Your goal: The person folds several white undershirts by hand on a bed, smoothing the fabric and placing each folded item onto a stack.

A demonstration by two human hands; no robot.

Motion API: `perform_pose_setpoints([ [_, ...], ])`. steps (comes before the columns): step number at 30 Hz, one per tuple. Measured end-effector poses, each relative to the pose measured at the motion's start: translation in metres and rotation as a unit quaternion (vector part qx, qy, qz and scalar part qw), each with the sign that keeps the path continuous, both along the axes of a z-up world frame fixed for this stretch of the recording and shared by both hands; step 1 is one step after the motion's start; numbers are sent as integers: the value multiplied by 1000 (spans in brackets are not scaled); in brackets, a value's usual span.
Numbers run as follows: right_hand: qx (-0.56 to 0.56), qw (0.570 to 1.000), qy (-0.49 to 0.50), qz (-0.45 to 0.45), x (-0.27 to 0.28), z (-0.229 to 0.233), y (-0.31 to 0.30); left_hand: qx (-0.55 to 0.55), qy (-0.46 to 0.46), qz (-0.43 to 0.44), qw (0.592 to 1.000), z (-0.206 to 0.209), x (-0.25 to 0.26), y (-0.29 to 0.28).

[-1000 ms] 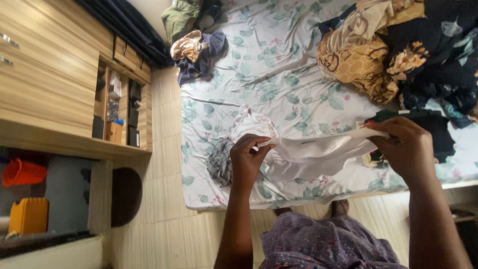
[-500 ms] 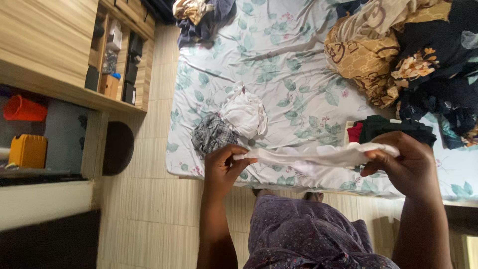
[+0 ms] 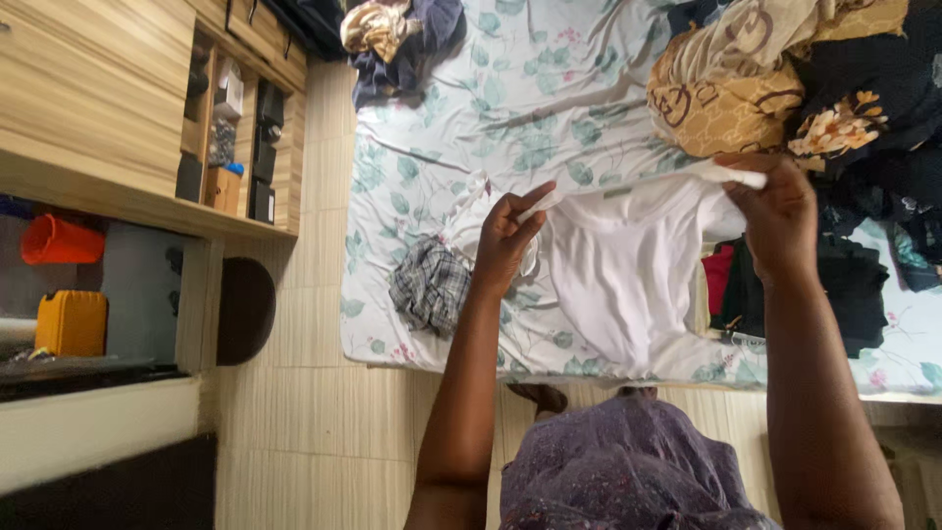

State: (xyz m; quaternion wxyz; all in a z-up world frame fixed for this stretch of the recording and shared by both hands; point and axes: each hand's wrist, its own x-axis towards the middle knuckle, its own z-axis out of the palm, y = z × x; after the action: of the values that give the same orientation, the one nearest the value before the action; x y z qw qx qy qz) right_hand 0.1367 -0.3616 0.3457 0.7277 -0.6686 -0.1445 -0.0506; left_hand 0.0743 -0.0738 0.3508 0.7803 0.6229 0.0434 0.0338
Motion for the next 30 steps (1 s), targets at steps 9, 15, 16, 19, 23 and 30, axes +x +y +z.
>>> perform_pose_setpoints([
  [9,195,980,-10,44,-31,13,-21,-21,-110,-109,988,28,-30,10],
  [15,116,975,150,115,-71,-78,-36,-38,47,-148,987,-50,-77,17],
  [16,58,972,200,110,-79,-96,-35,-41,58,-148,986,-67,-81,16],
  [19,-15,947,310,85,-88,-140,-22,32,180,-126,975,-107,-89,6],
  [23,-37,960,260,96,-91,-159,-1,243,201,-205,927,-109,-76,-29],
  [30,-77,964,130,220,-70,-65,55,275,202,-278,898,-107,-39,-68],
])
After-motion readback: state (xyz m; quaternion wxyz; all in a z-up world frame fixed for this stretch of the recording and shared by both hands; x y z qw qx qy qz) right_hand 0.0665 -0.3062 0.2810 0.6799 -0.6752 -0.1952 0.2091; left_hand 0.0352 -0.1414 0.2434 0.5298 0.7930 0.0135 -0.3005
